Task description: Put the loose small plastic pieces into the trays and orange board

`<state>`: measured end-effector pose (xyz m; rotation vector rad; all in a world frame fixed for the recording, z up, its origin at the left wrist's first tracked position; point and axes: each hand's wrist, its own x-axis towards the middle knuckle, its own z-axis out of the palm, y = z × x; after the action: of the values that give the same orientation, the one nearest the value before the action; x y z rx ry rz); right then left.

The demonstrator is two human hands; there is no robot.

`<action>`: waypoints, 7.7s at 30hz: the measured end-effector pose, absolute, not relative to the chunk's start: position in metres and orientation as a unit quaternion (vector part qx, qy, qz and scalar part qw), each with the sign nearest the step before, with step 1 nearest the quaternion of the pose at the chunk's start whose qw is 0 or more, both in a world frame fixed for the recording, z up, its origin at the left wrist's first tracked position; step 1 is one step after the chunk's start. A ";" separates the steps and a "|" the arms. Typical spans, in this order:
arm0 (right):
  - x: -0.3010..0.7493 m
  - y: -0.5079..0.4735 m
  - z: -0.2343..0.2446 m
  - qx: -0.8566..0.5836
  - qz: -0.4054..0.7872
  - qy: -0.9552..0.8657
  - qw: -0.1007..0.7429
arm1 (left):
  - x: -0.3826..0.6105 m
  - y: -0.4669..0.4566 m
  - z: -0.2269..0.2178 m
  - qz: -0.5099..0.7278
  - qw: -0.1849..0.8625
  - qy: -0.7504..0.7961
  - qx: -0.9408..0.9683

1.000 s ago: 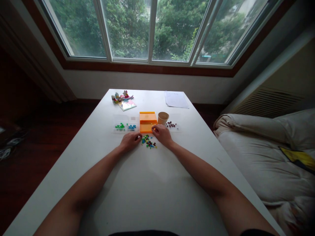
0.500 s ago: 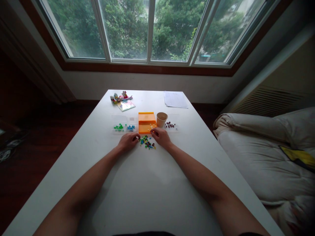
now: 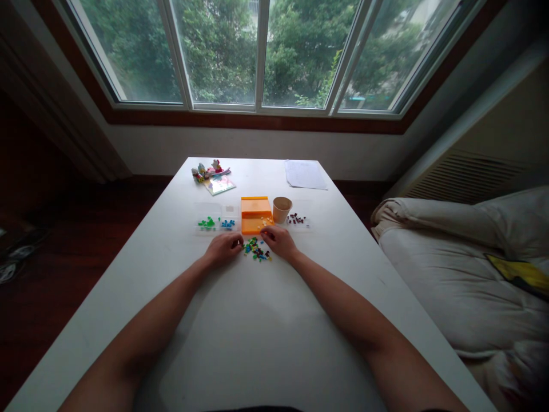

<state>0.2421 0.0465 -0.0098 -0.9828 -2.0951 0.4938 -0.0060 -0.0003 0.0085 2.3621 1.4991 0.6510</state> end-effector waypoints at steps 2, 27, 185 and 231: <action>0.242 0.046 -0.009 -0.385 0.192 -0.821 0.376 | -0.005 -0.001 0.008 0.223 0.130 0.523 0.812; 0.242 0.047 -0.010 -0.393 0.196 -0.819 0.370 | -0.010 0.006 0.006 0.331 0.118 0.596 0.722; 0.244 0.048 -0.010 -0.380 0.194 -0.822 0.377 | -0.018 0.009 0.012 0.264 0.063 0.558 0.784; 0.245 0.052 -0.016 -0.378 0.186 -0.825 0.378 | -0.009 0.004 -0.002 0.212 0.156 0.417 0.870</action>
<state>0.2451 0.0517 -0.0159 -0.9667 -2.1081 0.4744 -0.0086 0.0039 -0.0020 2.4902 1.1944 0.6062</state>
